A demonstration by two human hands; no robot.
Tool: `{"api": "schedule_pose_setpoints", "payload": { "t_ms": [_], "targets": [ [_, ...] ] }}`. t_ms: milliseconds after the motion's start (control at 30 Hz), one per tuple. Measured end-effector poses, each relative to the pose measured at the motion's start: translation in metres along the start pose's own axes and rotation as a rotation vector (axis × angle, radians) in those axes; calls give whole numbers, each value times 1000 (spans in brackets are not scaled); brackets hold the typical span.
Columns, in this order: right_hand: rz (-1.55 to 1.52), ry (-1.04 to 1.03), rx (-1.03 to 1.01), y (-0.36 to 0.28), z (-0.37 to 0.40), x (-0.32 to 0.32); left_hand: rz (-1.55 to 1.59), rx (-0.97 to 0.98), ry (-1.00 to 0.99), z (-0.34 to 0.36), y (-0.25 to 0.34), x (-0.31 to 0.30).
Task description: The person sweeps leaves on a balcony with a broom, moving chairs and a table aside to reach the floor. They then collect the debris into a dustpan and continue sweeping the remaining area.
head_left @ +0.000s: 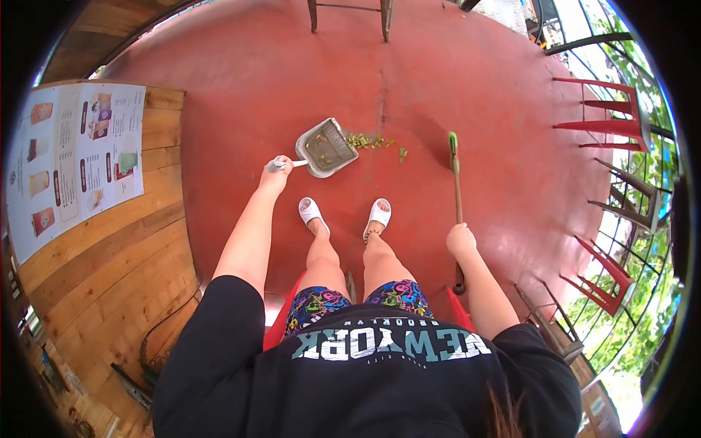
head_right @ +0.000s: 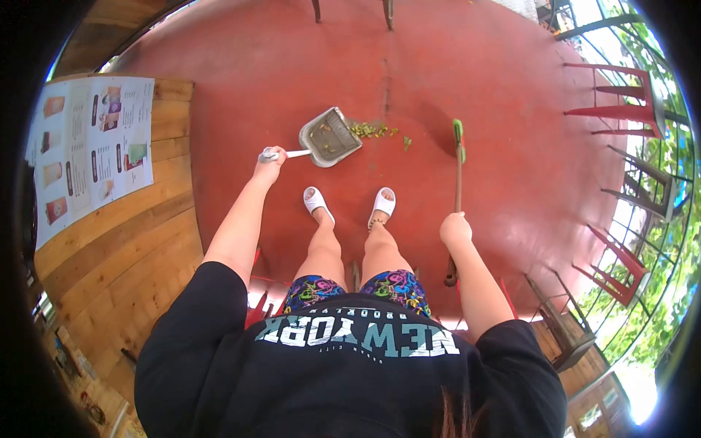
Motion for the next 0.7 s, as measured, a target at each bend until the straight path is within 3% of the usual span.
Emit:
{"api": "schedule_pose_setpoints", "payload": {
  "t_ms": [67, 167, 233, 333, 367, 433, 533, 600, 700],
  "targets": [
    [-16, -47, -14, -17, -9, 2, 24, 48, 58, 0, 0, -2],
    [256, -112, -401, -73, -34, 9, 60, 65, 12, 2, 6, -9],
    [219, -133, -332, -115, -44, -4, 91, 55, -17, 3, -1, -6],
    [-71, -57, -160, -186, -32, -23, 83, 27, -22, 2, 1, -4],
    [-38, -78, -237, -213, -19, -29, 73, 30, -34, 3, 4, -6],
    [-226, 11, -162, -254, 3, -30, 97, 25, -41, 3, 6, -9],
    [77, -35, -564, -310, 42, -45, 155, 13, -36, 1, 4, -11],
    [69, 6, -629, -321, 59, -48, 134, 27, -42, -3, 2, -15],
    [-249, -33, -311, -303, 74, -38, 202, 40, -35, -3, -4, -21]
  ]
}}
Point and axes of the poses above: each hand's wrist, its own z-axis away from the middle knuckle, its own x-axis out of the palm, y = z × x, the point moved 4 cm from there along -z, towards the middle knuckle, and after that the axes turned 13 degrees about y, right-handed, at the moved point
